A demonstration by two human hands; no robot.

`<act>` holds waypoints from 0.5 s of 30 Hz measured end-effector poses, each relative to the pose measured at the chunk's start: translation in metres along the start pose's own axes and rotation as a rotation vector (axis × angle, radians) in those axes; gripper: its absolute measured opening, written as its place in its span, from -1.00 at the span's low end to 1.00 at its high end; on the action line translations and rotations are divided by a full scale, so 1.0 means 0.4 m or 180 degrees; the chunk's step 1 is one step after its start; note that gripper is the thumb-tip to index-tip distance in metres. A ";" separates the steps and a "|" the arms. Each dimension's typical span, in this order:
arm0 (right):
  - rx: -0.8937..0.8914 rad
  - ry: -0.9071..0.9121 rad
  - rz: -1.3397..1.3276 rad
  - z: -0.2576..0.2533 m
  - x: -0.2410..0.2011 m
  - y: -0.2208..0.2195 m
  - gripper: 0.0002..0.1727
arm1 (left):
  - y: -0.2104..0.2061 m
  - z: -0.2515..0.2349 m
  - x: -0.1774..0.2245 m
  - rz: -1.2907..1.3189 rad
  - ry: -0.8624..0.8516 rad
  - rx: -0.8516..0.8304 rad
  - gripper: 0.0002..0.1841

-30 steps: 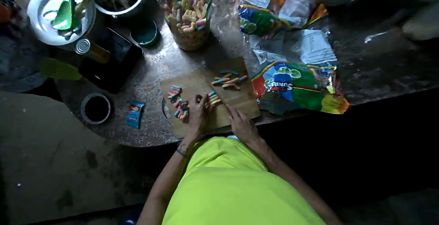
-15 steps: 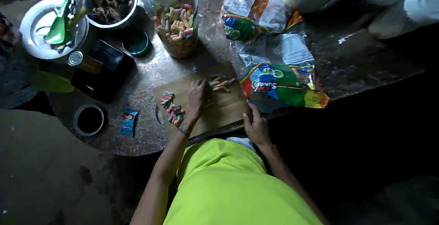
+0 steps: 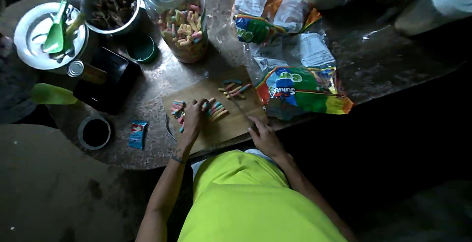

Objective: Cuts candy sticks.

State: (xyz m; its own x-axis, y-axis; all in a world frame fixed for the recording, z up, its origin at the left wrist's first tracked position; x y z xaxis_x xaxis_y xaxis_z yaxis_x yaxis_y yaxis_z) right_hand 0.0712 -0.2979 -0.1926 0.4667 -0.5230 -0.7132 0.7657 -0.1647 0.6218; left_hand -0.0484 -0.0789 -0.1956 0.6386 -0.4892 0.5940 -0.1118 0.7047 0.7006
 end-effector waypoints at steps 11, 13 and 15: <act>-0.0368 -0.0607 -0.0336 -0.033 -0.030 -0.040 -0.44 | -0.023 0.014 -0.004 0.0196 -0.0353 0.0114 -0.63; -0.0499 -0.0727 -0.0323 -0.035 -0.029 -0.045 -0.42 | -0.024 0.021 -0.003 0.0171 -0.0386 0.0130 -0.62; -0.0316 -0.0694 -0.0187 -0.034 -0.036 -0.041 -0.45 | -0.022 0.024 0.001 0.0177 -0.0481 0.0176 -0.64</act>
State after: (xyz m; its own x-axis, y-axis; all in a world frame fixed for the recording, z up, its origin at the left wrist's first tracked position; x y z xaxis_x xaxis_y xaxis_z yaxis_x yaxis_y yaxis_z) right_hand 0.0580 -0.2764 -0.1968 0.3218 -0.6848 -0.6539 0.8334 -0.1229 0.5388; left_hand -0.0545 -0.0903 -0.1976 0.5090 -0.5247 0.6823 -0.1884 0.7056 0.6831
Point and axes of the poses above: each hand's wrist, its own z-axis away from the middle knuckle, its own y-axis out of the back of the hand, x = y × z, the point moved 6 cm from there along -z, towards the middle knuckle, and after that the axes turned 10 degrees about -x, right-handed, at the moved point
